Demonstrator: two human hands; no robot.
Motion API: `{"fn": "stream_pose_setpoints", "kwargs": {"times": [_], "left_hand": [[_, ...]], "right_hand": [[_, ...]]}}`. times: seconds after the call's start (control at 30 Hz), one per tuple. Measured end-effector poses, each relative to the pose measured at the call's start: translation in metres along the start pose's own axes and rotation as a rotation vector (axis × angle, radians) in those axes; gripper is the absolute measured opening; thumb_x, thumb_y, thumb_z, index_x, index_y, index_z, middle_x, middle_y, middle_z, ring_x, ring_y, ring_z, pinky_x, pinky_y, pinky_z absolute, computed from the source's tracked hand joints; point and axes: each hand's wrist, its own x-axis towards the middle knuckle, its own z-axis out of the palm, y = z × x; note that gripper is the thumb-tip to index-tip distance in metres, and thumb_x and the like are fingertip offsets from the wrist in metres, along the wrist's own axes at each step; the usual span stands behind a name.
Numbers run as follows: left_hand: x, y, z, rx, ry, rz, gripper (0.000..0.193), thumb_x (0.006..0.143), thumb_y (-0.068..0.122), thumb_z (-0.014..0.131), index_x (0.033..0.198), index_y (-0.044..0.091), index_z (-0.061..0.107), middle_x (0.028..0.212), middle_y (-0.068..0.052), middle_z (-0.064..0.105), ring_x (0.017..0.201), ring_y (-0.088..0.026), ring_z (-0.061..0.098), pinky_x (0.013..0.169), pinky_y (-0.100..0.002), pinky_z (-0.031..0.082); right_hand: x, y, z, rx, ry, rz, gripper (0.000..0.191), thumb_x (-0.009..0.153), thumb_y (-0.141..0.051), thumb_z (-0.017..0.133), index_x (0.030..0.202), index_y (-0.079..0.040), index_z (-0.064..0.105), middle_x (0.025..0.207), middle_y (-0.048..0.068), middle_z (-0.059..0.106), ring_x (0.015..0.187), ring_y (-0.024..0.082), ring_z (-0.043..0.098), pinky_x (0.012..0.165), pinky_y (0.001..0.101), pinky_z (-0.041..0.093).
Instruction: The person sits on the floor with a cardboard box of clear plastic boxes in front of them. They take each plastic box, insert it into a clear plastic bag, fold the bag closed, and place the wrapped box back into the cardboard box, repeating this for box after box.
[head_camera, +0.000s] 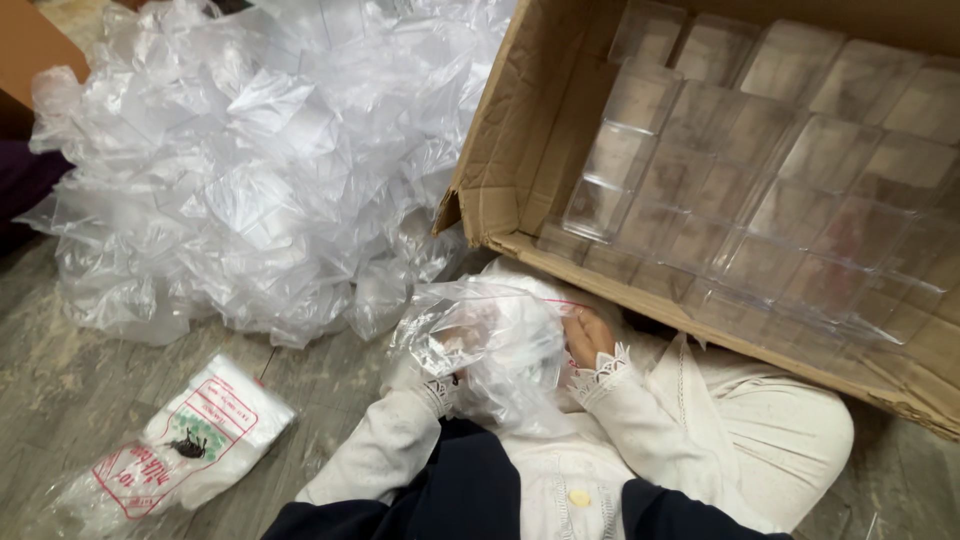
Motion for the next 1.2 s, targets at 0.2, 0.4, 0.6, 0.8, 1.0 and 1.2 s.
{"fn": "stream_pose_setpoints", "kwargs": {"times": [0.2, 0.4, 0.6, 0.8, 1.0, 1.2], "left_hand": [[0.0, 0.005, 0.001, 0.01, -0.009, 0.0, 0.024, 0.096, 0.024, 0.069, 0.108, 0.003, 0.067, 0.09, -0.001, 0.068, 0.078, -0.011, 0.063, 0.065, -0.029, 0.051], [0.004, 0.005, -0.001, 0.02, -0.004, 0.006, 0.026, 0.096, 0.024, 0.069, 0.11, 0.003, 0.067, 0.092, -0.002, 0.069, 0.079, -0.012, 0.064, 0.066, -0.03, 0.052], [-0.018, -0.009, -0.005, 0.033, 0.007, -0.014, 0.027, 0.095, 0.024, 0.069, 0.112, 0.003, 0.067, 0.094, -0.004, 0.07, 0.081, -0.013, 0.064, 0.068, -0.03, 0.052], [-0.011, -0.024, -0.011, 0.099, 0.04, -0.029, 0.029, 0.094, 0.023, 0.07, 0.114, 0.003, 0.067, 0.096, -0.005, 0.07, 0.083, -0.014, 0.065, 0.069, -0.03, 0.053], [-0.021, -0.03, -0.014, 0.113, 0.047, -0.026, 0.03, 0.094, 0.023, 0.07, 0.116, 0.003, 0.066, 0.098, -0.006, 0.071, 0.085, -0.015, 0.066, 0.071, -0.031, 0.053], [-0.015, -0.023, -0.004, 0.081, 0.017, 0.006, 0.032, 0.093, 0.023, 0.07, 0.118, 0.003, 0.066, 0.101, -0.007, 0.071, 0.086, -0.016, 0.067, 0.072, -0.031, 0.054]], "right_hand": [[0.002, 0.011, 0.006, 0.651, 0.019, 0.81, 0.02, 0.095, -0.029, 0.065, 0.086, -0.012, 0.063, 0.062, -0.003, 0.053, 0.045, 0.008, 0.041, 0.04, 0.0271, 0.031], [0.0, -0.026, -0.001, 0.7, 0.014, 0.21, 0.025, 0.104, -0.03, 0.061, 0.092, -0.01, 0.068, 0.067, -0.005, 0.053, 0.052, 0.004, 0.04, 0.046, 0.0237, 0.03], [-0.013, -0.018, 0.0, 0.546, -0.113, 0.525, 0.034, 0.098, -0.036, 0.055, 0.083, -0.01, 0.069, 0.058, -0.001, 0.055, 0.042, 0.01, 0.041, 0.039, 0.0291, 0.028], [-0.029, 0.05, 0.028, 0.175, -0.26, 0.378, 0.052, 0.105, -0.042, 0.05, 0.077, -0.003, 0.068, 0.055, 0.006, 0.055, 0.048, 0.017, 0.05, 0.047, 0.035, 0.037], [-0.021, 0.078, 0.021, -0.266, -0.22, 0.066, 0.038, 0.099, -0.032, 0.054, 0.087, -0.001, 0.072, 0.067, 0.012, 0.068, 0.062, 0.019, 0.066, 0.06, 0.0377, 0.05], [0.002, 0.037, 0.012, 0.412, -0.205, 0.268, 0.027, 0.104, -0.025, 0.054, 0.101, -0.004, 0.071, 0.08, 0.005, 0.072, 0.068, 0.015, 0.066, 0.061, 0.0309, 0.052]]}}
